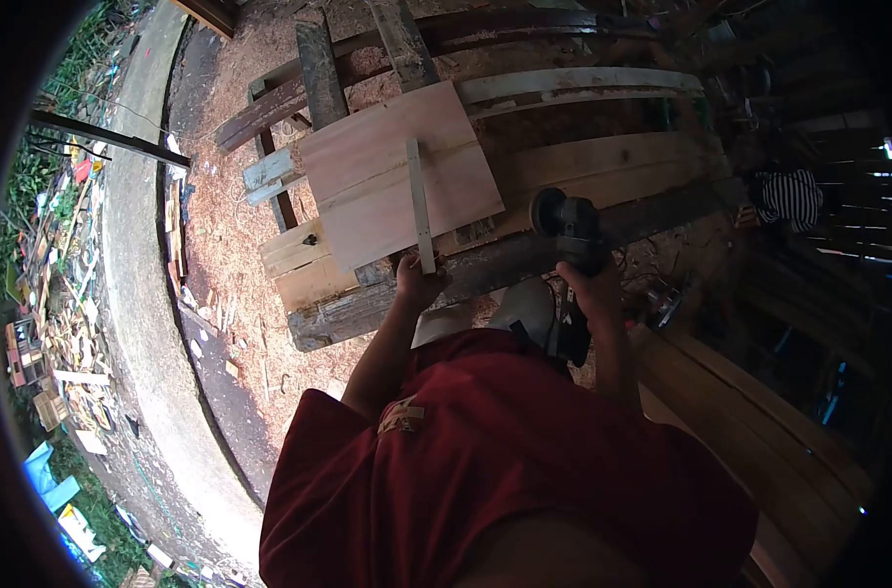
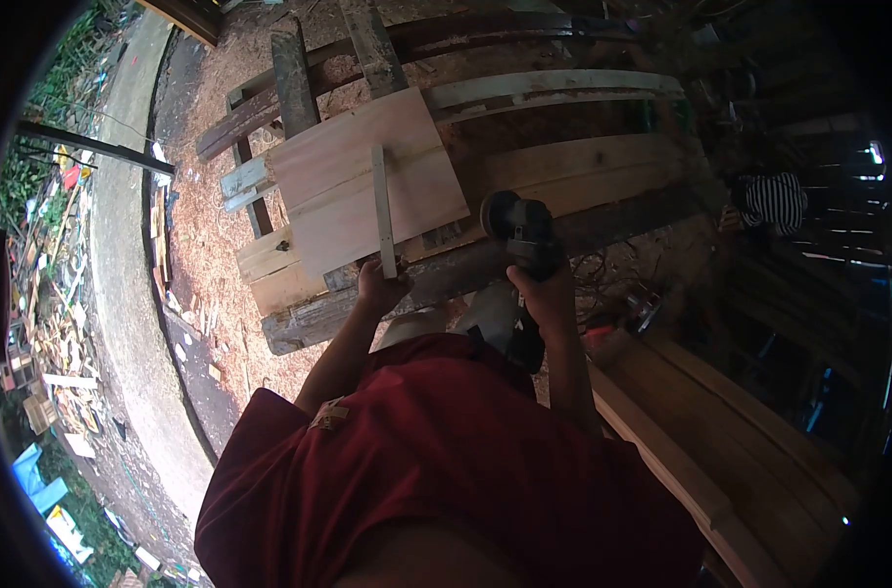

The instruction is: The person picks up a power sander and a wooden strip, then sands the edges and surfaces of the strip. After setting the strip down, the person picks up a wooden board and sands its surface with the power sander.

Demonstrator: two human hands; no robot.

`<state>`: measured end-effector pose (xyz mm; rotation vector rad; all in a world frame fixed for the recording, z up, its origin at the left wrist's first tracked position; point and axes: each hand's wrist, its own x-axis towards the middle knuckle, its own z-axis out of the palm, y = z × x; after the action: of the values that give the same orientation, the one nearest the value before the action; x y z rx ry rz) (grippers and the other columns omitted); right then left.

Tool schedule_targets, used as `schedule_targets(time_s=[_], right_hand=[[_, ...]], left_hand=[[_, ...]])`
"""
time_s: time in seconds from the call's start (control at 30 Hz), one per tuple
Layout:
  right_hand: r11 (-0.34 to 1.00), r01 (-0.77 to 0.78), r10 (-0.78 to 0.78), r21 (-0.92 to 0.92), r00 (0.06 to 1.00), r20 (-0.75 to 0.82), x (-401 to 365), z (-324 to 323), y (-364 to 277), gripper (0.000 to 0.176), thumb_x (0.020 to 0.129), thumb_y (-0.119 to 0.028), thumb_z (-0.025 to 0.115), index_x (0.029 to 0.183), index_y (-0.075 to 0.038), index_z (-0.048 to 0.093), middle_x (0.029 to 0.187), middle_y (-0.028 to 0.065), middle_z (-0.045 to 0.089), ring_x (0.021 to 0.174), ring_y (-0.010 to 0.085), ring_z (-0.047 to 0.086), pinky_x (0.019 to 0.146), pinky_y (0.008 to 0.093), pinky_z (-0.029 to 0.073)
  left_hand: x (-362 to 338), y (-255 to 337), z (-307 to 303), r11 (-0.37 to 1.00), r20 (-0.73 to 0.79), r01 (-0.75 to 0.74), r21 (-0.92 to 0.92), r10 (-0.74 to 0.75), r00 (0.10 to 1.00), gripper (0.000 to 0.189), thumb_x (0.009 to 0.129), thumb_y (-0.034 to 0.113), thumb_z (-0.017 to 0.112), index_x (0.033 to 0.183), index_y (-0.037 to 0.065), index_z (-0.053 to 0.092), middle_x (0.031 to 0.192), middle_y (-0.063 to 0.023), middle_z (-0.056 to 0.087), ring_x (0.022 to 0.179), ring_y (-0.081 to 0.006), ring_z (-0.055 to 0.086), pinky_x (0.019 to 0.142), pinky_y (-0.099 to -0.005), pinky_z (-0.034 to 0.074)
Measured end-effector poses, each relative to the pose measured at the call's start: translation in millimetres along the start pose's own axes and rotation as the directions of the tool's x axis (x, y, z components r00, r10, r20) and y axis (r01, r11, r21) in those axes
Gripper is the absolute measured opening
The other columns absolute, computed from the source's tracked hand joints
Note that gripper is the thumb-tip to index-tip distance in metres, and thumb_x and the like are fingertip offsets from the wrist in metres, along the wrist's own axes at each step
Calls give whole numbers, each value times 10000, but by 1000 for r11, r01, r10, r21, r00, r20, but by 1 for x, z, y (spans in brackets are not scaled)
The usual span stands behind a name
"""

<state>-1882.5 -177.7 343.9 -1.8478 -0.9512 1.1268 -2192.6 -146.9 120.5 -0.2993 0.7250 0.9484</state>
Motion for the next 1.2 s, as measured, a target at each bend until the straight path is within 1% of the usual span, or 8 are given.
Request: schedule_targets(time_s=[0.4,0.47,0.6,0.7,0.8,1.0,1.1,1.2], right_hand=[[1000,-20,19,-16,999,-33,-3,3,-6,607,770,-151,861,1301,4,610,1166,99,692,1048,207,679,925,363,537],[1000,-24,24,-2,1000,-12,-3,4,-10,610,770,-151,861,1303,5,609,1168,99,693,1047,206,679,925,363,538],[999,-32,32,-27,999,-10,-3,7,-11,619,771,-156,861,1311,6,605,1173,99,693,1053,206,678,932,364,536],[999,-31,31,-19,1000,-3,0,10,-9,620,770,-160,864,1311,2,606,1174,98,692,1058,206,676,939,366,535],[1000,-12,12,-25,1000,7,5,12,0,611,770,-163,868,1301,-5,610,1171,96,692,1058,205,675,942,368,534],[1000,2,-2,1,999,38,1,20,-18,583,775,-170,871,1277,-12,619,1143,83,691,1039,202,675,930,369,534],[999,-43,42,4,997,68,8,21,-17,569,780,-170,869,1269,-16,622,1132,79,689,1026,198,674,918,367,533],[998,-70,69,9,995,73,18,25,-24,548,783,-164,870,1252,-22,624,1106,75,688,995,191,677,890,363,538]], left_hand=[[23,6,-39,995,81,60,76,-66,994,381,965,312,419,1190,82,622,1064,-109,616,899,-280,557,849,-476,445],[30,4,-47,990,59,16,140,-25,998,421,977,355,390,1187,94,646,1029,-94,644,879,-273,571,847,-492,441],[47,2,-79,912,221,-108,396,19,975,341,982,327,428,1177,119,614,1071,-91,612,891,-274,550,881,-505,442],[44,9,-82,992,47,17,127,-23,999,287,997,319,471,1180,140,602,1063,-84,610,899,-265,558,873,-492,464],[37,9,-74,964,-238,-26,263,91,967,257,1015,349,522,1175,163,599,1044,-69,601,885,-248,563,848,-465,481],[32,11,-94,717,-275,-45,695,323,906,412,1007,403,579,1329,148,606,1152,-65,627,971,-231,616,828,-433,497],[30,10,-96,543,-203,-65,837,419,885,408,995,363,593,1286,77,603,1059,-100,641,875,-255,656,771,-400,508],[12,4,-71,324,-170,-26,946,559,811,426,997,387,636,1257,49,636,1033,-149,683,985,-273,693,838,-417,528]])
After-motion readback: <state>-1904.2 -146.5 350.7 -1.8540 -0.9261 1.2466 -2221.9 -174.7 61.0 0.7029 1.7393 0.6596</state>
